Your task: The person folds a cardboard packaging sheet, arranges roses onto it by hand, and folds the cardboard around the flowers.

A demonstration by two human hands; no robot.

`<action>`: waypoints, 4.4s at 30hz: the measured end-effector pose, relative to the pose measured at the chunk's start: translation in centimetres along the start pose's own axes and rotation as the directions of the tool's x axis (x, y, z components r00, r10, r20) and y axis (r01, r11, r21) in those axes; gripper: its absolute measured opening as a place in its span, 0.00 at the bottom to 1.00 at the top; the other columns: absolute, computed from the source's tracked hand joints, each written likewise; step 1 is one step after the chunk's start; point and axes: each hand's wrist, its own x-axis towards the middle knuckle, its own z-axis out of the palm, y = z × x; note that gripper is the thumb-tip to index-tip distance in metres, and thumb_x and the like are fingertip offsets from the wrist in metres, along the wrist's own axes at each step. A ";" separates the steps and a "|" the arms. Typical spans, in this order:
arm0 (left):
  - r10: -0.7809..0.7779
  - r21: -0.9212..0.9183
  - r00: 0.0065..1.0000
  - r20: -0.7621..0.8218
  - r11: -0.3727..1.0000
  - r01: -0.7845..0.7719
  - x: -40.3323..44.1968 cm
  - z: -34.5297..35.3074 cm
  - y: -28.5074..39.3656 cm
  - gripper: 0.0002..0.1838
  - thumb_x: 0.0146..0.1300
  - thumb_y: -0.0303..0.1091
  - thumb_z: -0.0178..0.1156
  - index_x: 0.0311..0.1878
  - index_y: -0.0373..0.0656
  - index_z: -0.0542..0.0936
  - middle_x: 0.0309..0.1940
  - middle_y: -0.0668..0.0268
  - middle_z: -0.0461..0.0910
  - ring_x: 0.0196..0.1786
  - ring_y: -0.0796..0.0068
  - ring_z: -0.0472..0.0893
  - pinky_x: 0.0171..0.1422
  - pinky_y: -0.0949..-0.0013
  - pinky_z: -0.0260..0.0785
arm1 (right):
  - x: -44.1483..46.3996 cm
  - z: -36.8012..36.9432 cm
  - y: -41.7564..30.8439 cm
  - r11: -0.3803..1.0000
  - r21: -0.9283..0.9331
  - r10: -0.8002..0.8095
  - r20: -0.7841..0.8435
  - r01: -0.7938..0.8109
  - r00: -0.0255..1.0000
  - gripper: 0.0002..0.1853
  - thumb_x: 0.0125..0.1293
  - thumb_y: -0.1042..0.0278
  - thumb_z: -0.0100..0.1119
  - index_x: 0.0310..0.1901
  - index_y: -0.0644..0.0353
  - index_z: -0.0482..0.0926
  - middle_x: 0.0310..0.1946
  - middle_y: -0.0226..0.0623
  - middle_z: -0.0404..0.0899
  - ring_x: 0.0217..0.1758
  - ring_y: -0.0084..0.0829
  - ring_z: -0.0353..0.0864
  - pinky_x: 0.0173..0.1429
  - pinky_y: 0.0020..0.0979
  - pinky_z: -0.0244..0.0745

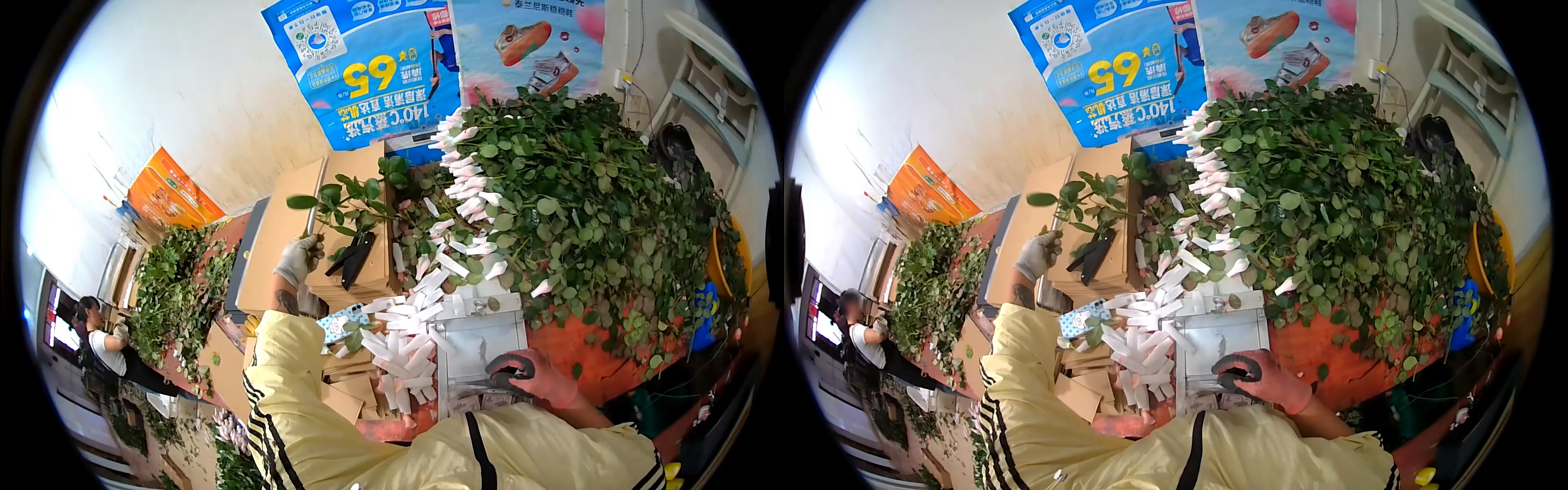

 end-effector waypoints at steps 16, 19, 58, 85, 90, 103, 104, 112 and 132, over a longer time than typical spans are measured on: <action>0.445 -0.599 0.895 -0.008 0.714 -0.361 -29.6 4.2 -8.9 0.08 0.63 0.37 0.59 0.41 0.46 0.73 0.24 0.75 0.71 0.27 0.82 0.70 0.32 0.74 0.65 | -0.7 2.4 2.5 0.971 0.239 -0.074 0.234 0.016 0.969 0.15 0.55 0.75 0.59 0.46 0.67 0.76 0.40 0.39 0.79 0.44 0.30 0.78 0.50 0.29 0.73; 0.451 -0.575 0.887 -0.099 0.702 -0.421 -34.5 8.6 -12.0 0.17 0.59 0.41 0.62 0.45 0.42 0.72 0.30 0.70 0.74 0.30 0.79 0.73 0.30 0.75 0.65 | -0.4 3.4 -3.7 0.839 0.543 -0.177 0.352 -0.046 0.919 0.19 0.59 0.68 0.59 0.51 0.65 0.73 0.45 0.39 0.78 0.47 0.32 0.77 0.53 0.32 0.72; 0.075 0.030 0.456 0.887 0.976 -0.217 -41.5 14.3 -23.0 0.17 0.61 0.30 0.58 0.52 0.33 0.75 0.37 0.66 0.78 0.34 0.79 0.74 0.38 0.74 0.68 | -24.5 15.8 -6.8 0.002 0.866 0.427 -0.453 0.500 0.783 0.20 0.69 0.63 0.48 0.60 0.59 0.66 0.56 0.34 0.71 0.60 0.30 0.69 0.63 0.36 0.65; -0.370 0.843 0.910 0.186 0.537 0.046 -33.4 7.6 -42.0 0.23 0.57 0.50 0.50 0.49 0.44 0.77 0.47 0.51 0.78 0.53 0.52 0.75 0.58 0.55 0.64 | -5.6 13.1 2.1 0.394 0.849 0.386 0.195 -0.352 0.902 0.19 0.68 0.59 0.42 0.55 0.57 0.72 0.52 0.39 0.75 0.54 0.37 0.74 0.59 0.38 0.69; -0.637 0.914 0.758 0.139 0.377 0.150 -32.9 6.5 -45.5 0.27 0.59 0.54 0.45 0.53 0.46 0.77 0.50 0.50 0.77 0.56 0.53 0.74 0.60 0.58 0.63 | -4.9 12.8 2.5 0.449 0.792 0.379 0.249 -0.413 0.891 0.19 0.67 0.59 0.43 0.55 0.57 0.72 0.52 0.39 0.75 0.54 0.37 0.75 0.59 0.38 0.69; -0.612 0.904 0.764 0.204 0.416 0.092 -32.7 7.3 -44.3 0.27 0.60 0.54 0.45 0.53 0.46 0.76 0.50 0.50 0.77 0.56 0.53 0.74 0.60 0.59 0.63 | -4.9 13.1 2.6 0.555 0.683 0.388 0.293 -0.475 0.874 0.18 0.66 0.59 0.44 0.53 0.57 0.73 0.50 0.40 0.76 0.53 0.38 0.75 0.58 0.38 0.69; -0.613 0.905 0.764 0.203 0.416 0.094 -32.7 7.3 -44.3 0.27 0.60 0.54 0.45 0.53 0.46 0.76 0.50 0.50 0.77 0.56 0.53 0.74 0.60 0.59 0.63 | -4.8 13.1 2.6 0.563 0.674 0.389 0.294 -0.478 0.873 0.18 0.66 0.59 0.44 0.53 0.57 0.73 0.50 0.40 0.76 0.53 0.38 0.75 0.58 0.38 0.69; -0.612 0.904 0.764 0.206 0.417 0.091 -33.1 6.9 -44.0 0.27 0.60 0.55 0.44 0.53 0.46 0.76 0.50 0.51 0.77 0.56 0.53 0.74 0.60 0.59 0.63 | -4.9 12.8 3.2 0.638 0.589 0.397 0.301 -0.496 0.867 0.18 0.66 0.58 0.44 0.53 0.57 0.74 0.49 0.40 0.76 0.52 0.38 0.75 0.58 0.38 0.69; -0.610 0.899 0.770 0.187 0.422 0.116 -35.6 5.7 -44.7 0.28 0.61 0.55 0.43 0.54 0.45 0.76 0.51 0.51 0.77 0.56 0.53 0.74 0.61 0.59 0.62 | -6.3 11.9 4.0 0.792 0.377 0.398 0.278 -0.480 0.874 0.18 0.64 0.58 0.46 0.51 0.57 0.75 0.47 0.41 0.77 0.50 0.40 0.76 0.57 0.38 0.70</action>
